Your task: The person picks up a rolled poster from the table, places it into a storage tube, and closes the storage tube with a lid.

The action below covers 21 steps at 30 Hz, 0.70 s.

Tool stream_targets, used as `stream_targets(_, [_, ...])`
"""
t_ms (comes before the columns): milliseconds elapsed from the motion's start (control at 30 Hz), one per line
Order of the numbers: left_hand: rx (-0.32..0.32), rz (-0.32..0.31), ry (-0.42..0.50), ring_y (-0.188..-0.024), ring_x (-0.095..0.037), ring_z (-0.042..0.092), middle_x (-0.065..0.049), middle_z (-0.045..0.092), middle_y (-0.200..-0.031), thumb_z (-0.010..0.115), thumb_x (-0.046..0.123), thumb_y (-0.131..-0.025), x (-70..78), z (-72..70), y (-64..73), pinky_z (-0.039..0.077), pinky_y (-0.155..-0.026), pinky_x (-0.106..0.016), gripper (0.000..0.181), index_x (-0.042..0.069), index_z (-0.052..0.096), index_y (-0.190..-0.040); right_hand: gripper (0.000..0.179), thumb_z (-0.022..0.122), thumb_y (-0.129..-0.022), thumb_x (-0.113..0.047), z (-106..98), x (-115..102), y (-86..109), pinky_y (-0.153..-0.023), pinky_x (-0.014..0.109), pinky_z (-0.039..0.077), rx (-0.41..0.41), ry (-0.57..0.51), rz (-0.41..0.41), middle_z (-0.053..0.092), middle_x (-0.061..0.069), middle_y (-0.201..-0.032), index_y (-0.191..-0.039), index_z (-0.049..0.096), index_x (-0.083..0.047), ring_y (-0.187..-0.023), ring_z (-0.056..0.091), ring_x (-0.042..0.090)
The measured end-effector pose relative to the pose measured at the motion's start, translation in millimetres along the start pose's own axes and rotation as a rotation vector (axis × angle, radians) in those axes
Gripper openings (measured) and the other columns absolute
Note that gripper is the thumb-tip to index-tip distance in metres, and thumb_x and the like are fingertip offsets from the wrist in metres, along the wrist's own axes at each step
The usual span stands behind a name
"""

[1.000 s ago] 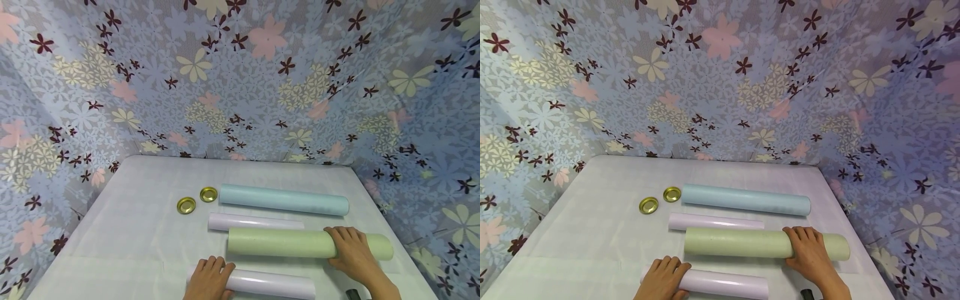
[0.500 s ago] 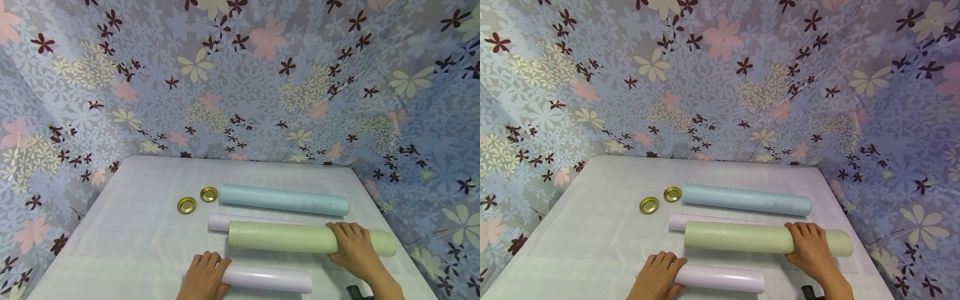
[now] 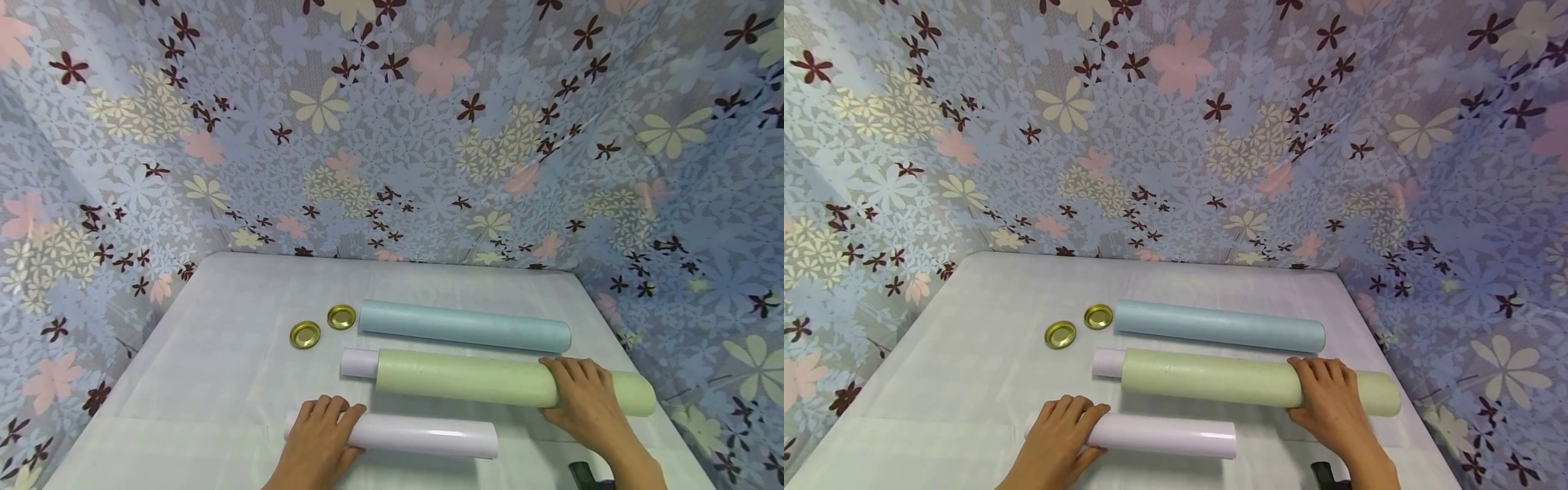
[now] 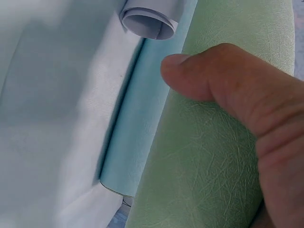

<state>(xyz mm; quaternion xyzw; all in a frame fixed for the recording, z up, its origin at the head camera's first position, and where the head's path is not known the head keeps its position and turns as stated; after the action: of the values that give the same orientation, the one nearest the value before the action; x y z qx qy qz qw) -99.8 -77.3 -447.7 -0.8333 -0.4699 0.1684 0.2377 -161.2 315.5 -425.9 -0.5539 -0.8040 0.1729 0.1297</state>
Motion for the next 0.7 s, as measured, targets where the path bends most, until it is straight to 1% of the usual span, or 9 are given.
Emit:
stream_targets(167, [0.002,-0.014,0.016,-0.086,-0.013,0.052,0.007,0.054,-0.093,0.077,0.051,-0.061,-6.4,-3.6,-1.2,0.043,-0.077,-0.033,0.056,0.025,0.061,-0.108,0.085,0.091,-0.044,-0.029,-4.6,0.0,-1.1,-0.084,0.059,0.035,0.013,0.009,-0.003,0.061,0.016,-0.109,-0.119,0.056,-0.009,-0.098,0.05,0.038])
stream_targets(400, [0.056,-0.013,0.028,-0.088,-0.015,0.055,0.005,0.057,-0.093,0.082,0.045,-0.058,-16.9,-8.7,-1.4,0.044,-0.077,-0.033,0.06,0.023,0.061,-0.109,0.084,0.09,-0.046,-0.03,-8.4,1.7,-0.3,-0.083,0.058,0.034,0.013,0.014,0.003,0.059,0.017,-0.109,-0.119,0.055,-0.01,-0.098,0.05,0.038])
stream_targets(633, [0.039,-0.035,0.039,-0.091,-0.017,0.056,0.004,0.057,-0.095,0.083,0.045,-0.058,-29.9,-14.1,-0.2,0.044,-0.079,-0.035,0.063,0.021,0.061,-0.112,0.086,0.09,-0.047,-0.03,-11.9,3.4,-0.2,-0.082,0.058,0.034,0.01,0.015,0.012,0.059,0.017,-0.11,-0.122,0.054,-0.009,-0.1,0.048,0.039])
stream_targets(700, [0.043,-0.035,0.041,-0.091,-0.018,0.056,0.004,0.058,-0.096,0.084,0.044,-0.058,-33.4,-16.3,-0.1,0.044,-0.079,-0.035,0.063,0.02,0.061,-0.112,0.087,0.09,-0.047,-0.03,-13.1,3.8,-0.4,-0.082,0.058,0.034,0.012,0.017,0.014,0.059,0.017,-0.11,-0.122,0.054,-0.009,-0.099,0.048,0.039])
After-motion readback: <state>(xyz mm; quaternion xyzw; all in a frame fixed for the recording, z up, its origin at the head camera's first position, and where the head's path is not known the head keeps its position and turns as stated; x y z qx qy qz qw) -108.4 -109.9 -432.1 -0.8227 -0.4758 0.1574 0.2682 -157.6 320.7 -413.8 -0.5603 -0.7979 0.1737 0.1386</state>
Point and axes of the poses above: each hand's wrist, its own y-axis away from the middle knuckle, its own z-axis out of the palm, x = y × z, the point moved 4 cm from there along -y, towards the middle knuckle
